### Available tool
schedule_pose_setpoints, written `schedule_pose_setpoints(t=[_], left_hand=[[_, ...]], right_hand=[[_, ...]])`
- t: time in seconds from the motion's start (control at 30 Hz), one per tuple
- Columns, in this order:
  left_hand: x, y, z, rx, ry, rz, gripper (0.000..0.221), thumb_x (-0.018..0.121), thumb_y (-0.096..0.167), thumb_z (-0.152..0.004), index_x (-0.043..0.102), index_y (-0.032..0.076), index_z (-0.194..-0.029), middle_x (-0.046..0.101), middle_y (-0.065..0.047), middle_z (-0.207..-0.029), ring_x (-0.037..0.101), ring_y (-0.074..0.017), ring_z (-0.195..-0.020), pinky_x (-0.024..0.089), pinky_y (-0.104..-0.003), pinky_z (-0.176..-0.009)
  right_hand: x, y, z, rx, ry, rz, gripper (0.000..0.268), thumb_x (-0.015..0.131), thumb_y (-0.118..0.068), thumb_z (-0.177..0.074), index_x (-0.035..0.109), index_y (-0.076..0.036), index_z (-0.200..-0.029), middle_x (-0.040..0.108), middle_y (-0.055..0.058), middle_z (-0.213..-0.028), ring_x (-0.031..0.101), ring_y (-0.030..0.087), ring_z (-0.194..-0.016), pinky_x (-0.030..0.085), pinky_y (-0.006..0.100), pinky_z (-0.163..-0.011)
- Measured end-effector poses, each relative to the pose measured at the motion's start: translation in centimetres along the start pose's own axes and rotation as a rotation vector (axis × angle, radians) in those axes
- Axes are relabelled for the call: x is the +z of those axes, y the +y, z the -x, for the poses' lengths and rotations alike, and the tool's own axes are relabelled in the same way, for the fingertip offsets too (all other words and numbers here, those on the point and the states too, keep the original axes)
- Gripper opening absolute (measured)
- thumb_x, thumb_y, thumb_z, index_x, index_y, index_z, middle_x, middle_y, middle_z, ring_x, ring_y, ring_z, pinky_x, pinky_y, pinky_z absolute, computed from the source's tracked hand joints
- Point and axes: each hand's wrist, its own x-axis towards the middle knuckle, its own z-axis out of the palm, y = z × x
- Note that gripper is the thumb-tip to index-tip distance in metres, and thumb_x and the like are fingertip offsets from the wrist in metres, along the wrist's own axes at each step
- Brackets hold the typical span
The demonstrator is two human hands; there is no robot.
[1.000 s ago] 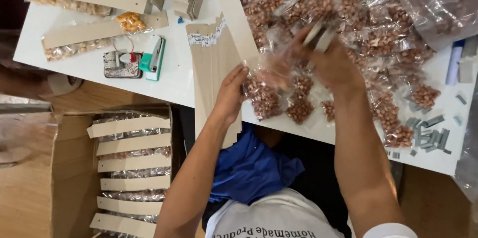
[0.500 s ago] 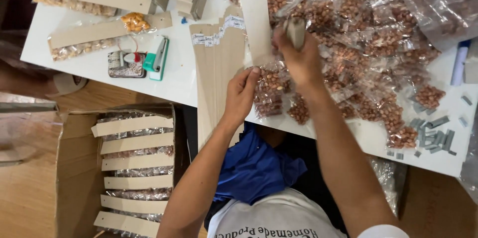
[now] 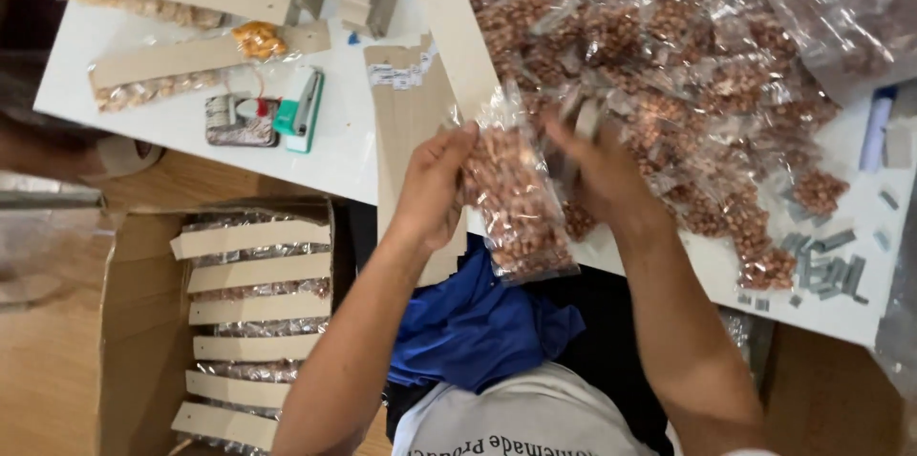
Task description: Stapling cardboard headers onto small plastic bags filled with nuts and placing them into a box.
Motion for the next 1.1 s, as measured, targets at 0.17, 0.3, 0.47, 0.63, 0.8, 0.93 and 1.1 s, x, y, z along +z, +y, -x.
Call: schedule_pose_setpoints(t=[0.17,0.3,0.47,0.63,0.8,0.93,1.1], left_hand=[[-1.9,-0.9,-1.6,-0.310,0.142,0.394,0.021,0.062,0.023,-0.101,0.063,0.002,-0.098,0.058,-0.001,-0.074,0.064,-0.0107,-0.056,0.057,-0.027,-0.044],[-1.2,-2.3,-1.8,-0.319,0.164,0.406,0.021,0.066,0.024,-0.099,0.068,0.004,-0.093,0.063,-0.004,-0.065,0.067,-0.0146,-0.050,0.059,-0.029,-0.042],[-0.8,-2.1,-1.3,-0.345,0.147,0.413,0.024,0.068,0.025,-0.097,0.069,0.002,-0.098,0.068,-0.007,-0.069,0.072,-0.0192,-0.054,0.062,-0.034,-0.045],[-0.4,-2.8,-0.6,-0.302,0.137,0.282,0.027,0.067,0.027,-0.098,0.071,0.001,-0.101,0.064,-0.006,-0.073,0.066,-0.0156,-0.060,0.062,-0.034,-0.049],[-0.5,-7.6,-2.0,-0.155,0.125,-0.031,0.026,0.061,0.027,-0.103,0.074,0.005,-0.104,0.061,-0.006,-0.083,0.059,-0.0143,-0.080,0.059,-0.031,-0.067],[0.0,-8.4,-1.6,-0.121,0.126,0.002,0.033,0.057,0.027,-0.106,0.067,-0.002,-0.119,0.066,-0.015,-0.104,0.056,-0.0191,-0.104,0.055,-0.044,-0.092],[1.4,-3.2,0.0,-0.252,0.090,0.108,0.069,0.058,0.031,-0.102,0.034,-0.009,-0.153,0.047,-0.029,-0.150,0.046,-0.0385,-0.137,0.044,-0.057,-0.108]], right_hand=[[-5.0,7.6,2.6,0.487,-0.200,-0.231,0.076,0.054,-0.075,-0.087,0.067,-0.013,-0.128,0.072,0.014,-0.108,0.071,0.036,-0.101,0.056,0.051,-0.086],[-7.7,12.7,2.5,0.355,-0.205,-0.325,0.050,0.067,-0.042,-0.094,0.067,0.000,-0.121,0.072,0.025,-0.111,0.072,0.041,-0.103,0.057,0.062,-0.089],[-8.6,14.0,2.0,0.331,-0.168,-0.172,0.037,0.071,-0.027,-0.097,0.068,0.000,-0.121,0.072,0.018,-0.106,0.072,0.035,-0.098,0.058,0.056,-0.086],[-4.1,7.4,4.4,0.280,-0.114,0.066,0.037,0.076,-0.030,-0.092,0.069,-0.004,-0.118,0.071,0.009,-0.108,0.067,0.027,-0.101,0.054,0.046,-0.087],[-10.2,5.6,1.4,-0.173,-0.080,1.178,0.054,0.078,-0.046,-0.087,0.070,-0.011,-0.127,0.074,0.023,-0.109,0.068,0.048,-0.105,0.054,0.060,-0.087],[-10.3,0.5,-1.0,-0.351,0.091,1.558,0.063,0.080,-0.018,-0.078,0.063,-0.021,-0.139,0.070,0.013,-0.110,0.068,0.039,-0.108,0.056,0.056,-0.088],[-14.0,3.4,-7.6,-0.745,0.192,1.752,0.029,0.078,-0.012,-0.081,0.072,-0.015,-0.108,0.060,0.006,-0.080,0.069,0.031,-0.074,0.054,0.041,-0.062]])
